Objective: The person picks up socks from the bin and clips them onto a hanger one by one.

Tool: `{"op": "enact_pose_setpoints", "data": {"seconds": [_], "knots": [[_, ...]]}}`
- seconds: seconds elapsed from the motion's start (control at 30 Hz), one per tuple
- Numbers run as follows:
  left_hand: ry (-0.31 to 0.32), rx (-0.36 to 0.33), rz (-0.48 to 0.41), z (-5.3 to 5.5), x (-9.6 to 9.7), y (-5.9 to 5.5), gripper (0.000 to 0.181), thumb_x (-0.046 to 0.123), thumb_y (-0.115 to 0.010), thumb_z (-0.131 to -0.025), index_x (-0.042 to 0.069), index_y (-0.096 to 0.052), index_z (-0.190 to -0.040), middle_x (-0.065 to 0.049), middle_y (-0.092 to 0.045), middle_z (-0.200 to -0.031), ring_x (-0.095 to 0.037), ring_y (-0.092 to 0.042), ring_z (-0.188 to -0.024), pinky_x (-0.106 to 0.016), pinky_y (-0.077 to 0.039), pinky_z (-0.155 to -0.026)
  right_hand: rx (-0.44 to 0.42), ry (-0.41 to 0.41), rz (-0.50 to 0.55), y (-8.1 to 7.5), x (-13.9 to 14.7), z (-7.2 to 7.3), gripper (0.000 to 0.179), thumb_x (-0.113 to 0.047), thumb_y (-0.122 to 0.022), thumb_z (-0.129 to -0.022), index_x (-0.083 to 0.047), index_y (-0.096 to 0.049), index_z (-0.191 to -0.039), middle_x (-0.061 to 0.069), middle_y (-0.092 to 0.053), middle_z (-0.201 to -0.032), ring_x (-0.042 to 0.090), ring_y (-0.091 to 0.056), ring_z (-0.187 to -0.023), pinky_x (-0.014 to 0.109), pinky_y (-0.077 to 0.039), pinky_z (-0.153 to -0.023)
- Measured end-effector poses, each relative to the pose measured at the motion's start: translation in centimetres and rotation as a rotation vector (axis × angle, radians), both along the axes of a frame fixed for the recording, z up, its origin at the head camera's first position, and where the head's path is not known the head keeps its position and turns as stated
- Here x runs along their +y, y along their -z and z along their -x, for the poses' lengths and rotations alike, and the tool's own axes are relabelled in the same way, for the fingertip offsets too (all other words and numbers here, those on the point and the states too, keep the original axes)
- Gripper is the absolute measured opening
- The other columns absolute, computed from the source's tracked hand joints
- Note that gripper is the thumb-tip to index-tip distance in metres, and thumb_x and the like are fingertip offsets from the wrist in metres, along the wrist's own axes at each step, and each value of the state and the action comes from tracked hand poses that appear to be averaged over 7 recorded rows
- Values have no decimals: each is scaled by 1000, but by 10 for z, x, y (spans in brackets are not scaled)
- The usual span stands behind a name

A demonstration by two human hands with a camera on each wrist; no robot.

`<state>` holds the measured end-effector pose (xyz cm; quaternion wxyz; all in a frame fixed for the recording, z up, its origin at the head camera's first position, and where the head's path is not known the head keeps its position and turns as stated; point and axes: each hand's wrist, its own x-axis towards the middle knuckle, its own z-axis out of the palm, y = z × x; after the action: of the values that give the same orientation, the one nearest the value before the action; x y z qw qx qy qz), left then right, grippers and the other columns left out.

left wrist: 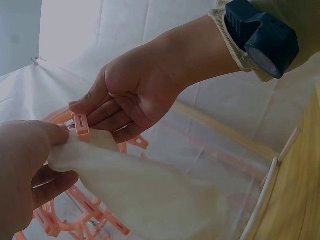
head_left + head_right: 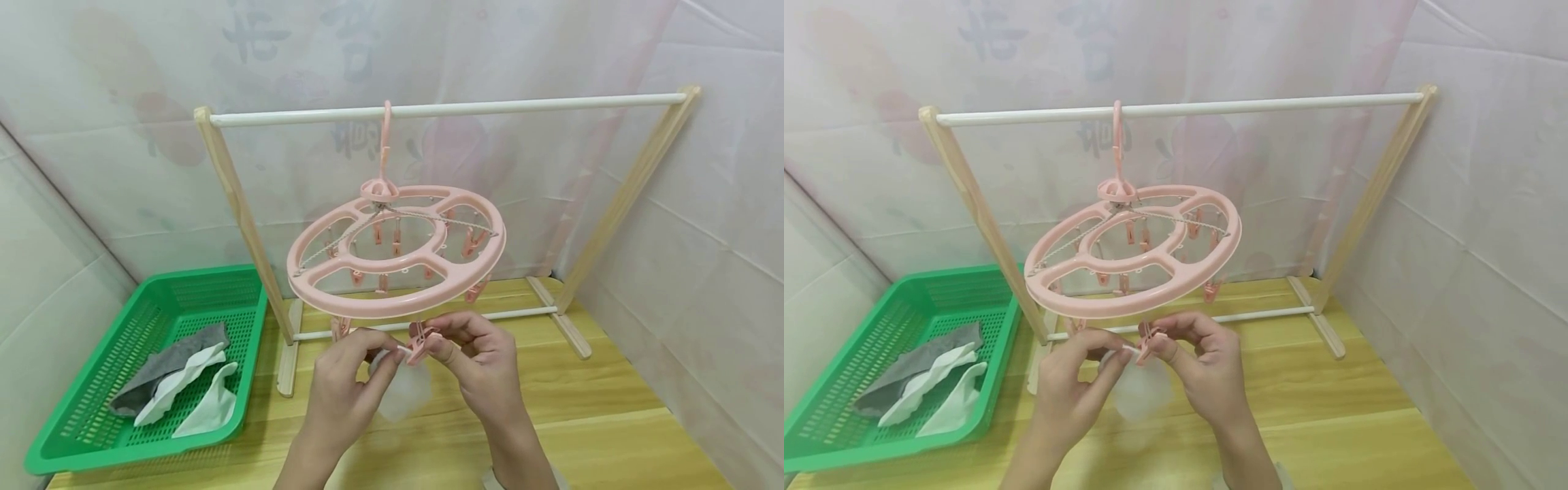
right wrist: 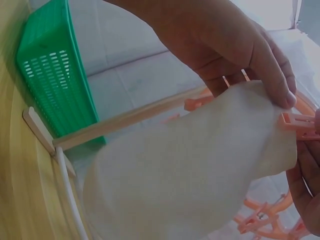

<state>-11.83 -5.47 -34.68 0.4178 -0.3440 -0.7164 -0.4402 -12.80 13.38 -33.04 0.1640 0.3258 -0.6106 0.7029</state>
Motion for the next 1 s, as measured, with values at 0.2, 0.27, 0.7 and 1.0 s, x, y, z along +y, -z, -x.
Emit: {"op": "enact_pose_setpoints", "data": {"seconds": [0.2, 0.27, 0.7, 1.0], "knots": [[13, -10, -19, 1, 0, 0, 6, 12, -69, -98, 8, -65, -98, -1, -72, -87, -8, -64, -73, -15, -54, -69, 8, 42, -35, 0, 0, 1, 11, 8, -66, -94, 15, -63, -101, -2, -79, -102, 12, -77, -95, 31, -63, -78], [19, -13, -23, 1, 1, 0, 6, 12, -69, -99, 8, -65, -98, -1, -72, -87, -9, -65, -74, -15, -54, -70, 14, 56, -48, 0, 0, 1, 11, 7, -67, -93, 15, -64, -101, -3, -79, -102, 12, -76, -95, 30, -63, -79], [19, -24, -20, 2, 0, 1, 6, 14, -68, -100, 9, -66, -99, 0, -72, -88, -8, -63, -75, -15, -53, -71, 39, 56, -85, 3, 1, 5, 19, 5, -69, -93, 15, -65, -109, -5, -77, -106, 9, -75, -95, 26, -62, -84], [28, -10, -17, 1, -2, 0, 6, 14, -68, -99, 8, -67, -100, -1, -73, -89, -9, -65, -76, -16, -54, -72, 27, 20, -93, 4, 0, 6, 23, 3, -67, -95, 16, -64, -114, -4, -78, -107, 10, -75, -98, 26, -61, -84]]}}
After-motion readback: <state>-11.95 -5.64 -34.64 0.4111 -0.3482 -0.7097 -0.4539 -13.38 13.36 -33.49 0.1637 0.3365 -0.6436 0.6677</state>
